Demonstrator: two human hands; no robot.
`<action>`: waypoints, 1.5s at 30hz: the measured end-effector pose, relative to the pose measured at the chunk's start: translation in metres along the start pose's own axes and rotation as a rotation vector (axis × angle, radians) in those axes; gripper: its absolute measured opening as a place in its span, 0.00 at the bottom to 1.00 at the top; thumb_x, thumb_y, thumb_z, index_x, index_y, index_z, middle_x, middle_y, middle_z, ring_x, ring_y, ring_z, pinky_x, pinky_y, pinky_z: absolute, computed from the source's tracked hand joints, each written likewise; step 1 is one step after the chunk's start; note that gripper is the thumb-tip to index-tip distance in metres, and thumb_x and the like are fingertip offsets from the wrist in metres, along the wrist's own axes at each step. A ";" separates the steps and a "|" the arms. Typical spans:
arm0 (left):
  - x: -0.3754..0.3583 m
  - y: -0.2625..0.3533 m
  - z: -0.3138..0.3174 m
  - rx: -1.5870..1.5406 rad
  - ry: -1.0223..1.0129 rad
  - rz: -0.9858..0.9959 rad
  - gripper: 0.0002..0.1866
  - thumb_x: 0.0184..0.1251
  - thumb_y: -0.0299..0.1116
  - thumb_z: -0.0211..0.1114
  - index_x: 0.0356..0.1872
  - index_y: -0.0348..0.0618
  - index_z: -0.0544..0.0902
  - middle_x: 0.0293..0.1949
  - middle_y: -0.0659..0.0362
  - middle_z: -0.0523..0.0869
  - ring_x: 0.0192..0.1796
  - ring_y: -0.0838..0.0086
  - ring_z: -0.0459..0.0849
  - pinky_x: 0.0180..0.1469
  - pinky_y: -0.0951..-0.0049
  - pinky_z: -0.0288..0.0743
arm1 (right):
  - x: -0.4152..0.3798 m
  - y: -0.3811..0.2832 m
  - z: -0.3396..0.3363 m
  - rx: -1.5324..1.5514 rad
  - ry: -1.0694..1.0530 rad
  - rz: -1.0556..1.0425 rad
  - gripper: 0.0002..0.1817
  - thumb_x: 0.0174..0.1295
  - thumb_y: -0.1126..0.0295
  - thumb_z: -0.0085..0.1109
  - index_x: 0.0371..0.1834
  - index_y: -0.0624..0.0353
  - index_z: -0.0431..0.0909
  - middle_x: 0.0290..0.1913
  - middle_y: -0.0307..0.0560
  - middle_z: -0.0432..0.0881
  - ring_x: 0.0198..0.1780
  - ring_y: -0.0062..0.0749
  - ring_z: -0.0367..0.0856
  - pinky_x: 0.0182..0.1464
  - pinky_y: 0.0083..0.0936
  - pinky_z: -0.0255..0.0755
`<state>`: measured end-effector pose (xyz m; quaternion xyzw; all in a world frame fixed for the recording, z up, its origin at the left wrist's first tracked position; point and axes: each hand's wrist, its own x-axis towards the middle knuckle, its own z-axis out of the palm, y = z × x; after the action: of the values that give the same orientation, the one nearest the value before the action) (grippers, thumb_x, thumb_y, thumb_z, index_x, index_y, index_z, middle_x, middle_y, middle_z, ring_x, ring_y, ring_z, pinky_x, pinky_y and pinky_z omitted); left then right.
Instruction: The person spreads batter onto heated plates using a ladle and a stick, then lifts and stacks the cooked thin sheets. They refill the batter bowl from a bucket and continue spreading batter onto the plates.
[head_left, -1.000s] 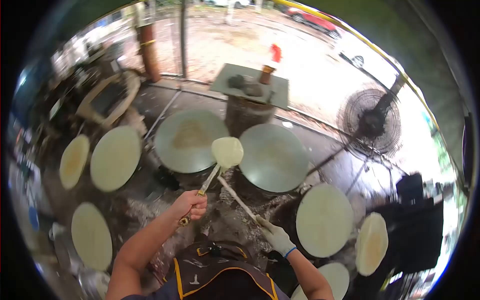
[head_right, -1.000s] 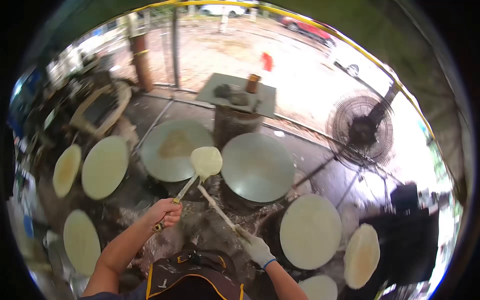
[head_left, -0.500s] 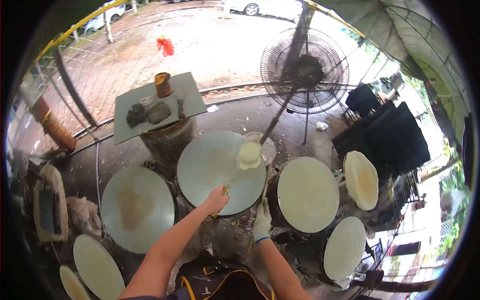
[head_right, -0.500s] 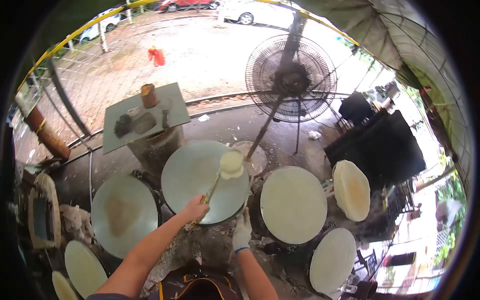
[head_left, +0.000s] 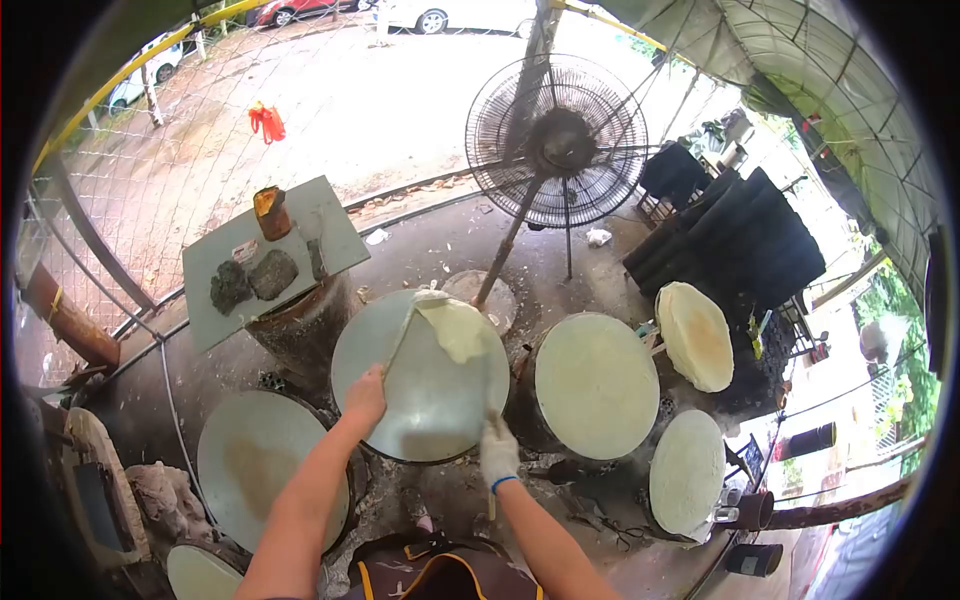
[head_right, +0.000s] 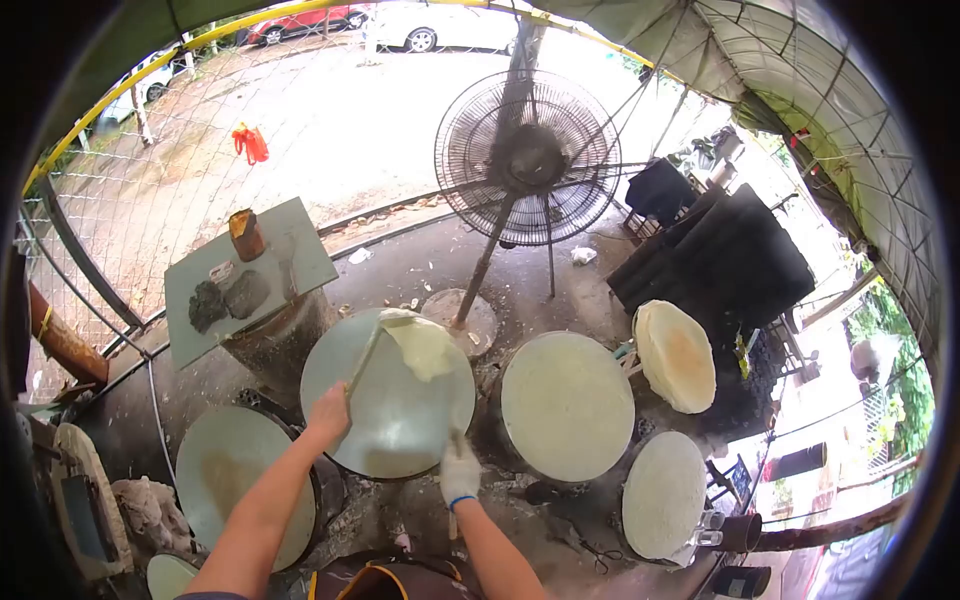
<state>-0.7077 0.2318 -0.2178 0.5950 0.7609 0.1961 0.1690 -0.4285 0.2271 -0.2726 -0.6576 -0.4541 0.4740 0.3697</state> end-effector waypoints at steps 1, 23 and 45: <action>0.000 -0.005 -0.001 -0.004 0.006 0.012 0.11 0.63 0.25 0.52 0.47 0.38 0.69 0.39 0.40 0.80 0.40 0.43 0.81 0.42 0.49 0.74 | 0.005 0.007 0.012 -0.070 -0.042 -0.105 0.24 0.67 0.65 0.54 0.66 0.55 0.70 0.32 0.41 0.81 0.24 0.15 0.70 0.26 0.19 0.67; -0.055 -0.076 -0.056 0.215 0.154 -0.002 0.33 0.52 0.21 0.60 0.63 0.58 0.75 0.38 0.49 0.68 0.38 0.53 0.78 0.37 0.58 0.75 | 0.016 -0.110 0.052 0.135 -0.490 0.316 0.19 0.67 0.63 0.54 0.59 0.55 0.77 0.28 0.37 0.79 0.20 0.15 0.72 0.21 0.14 0.64; -0.180 -0.039 -0.041 -0.407 0.505 -0.205 0.22 0.53 0.25 0.61 0.53 0.35 0.77 0.33 0.50 0.77 0.36 0.61 0.78 0.40 0.64 0.73 | 0.066 -0.133 0.037 -0.110 -0.927 0.220 0.19 0.66 0.64 0.56 0.56 0.62 0.78 0.28 0.38 0.80 0.18 0.13 0.68 0.18 0.14 0.60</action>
<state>-0.7184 0.0448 -0.1980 0.4021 0.7799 0.4671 0.1092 -0.4882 0.3336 -0.1799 -0.4396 -0.5233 0.7289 0.0409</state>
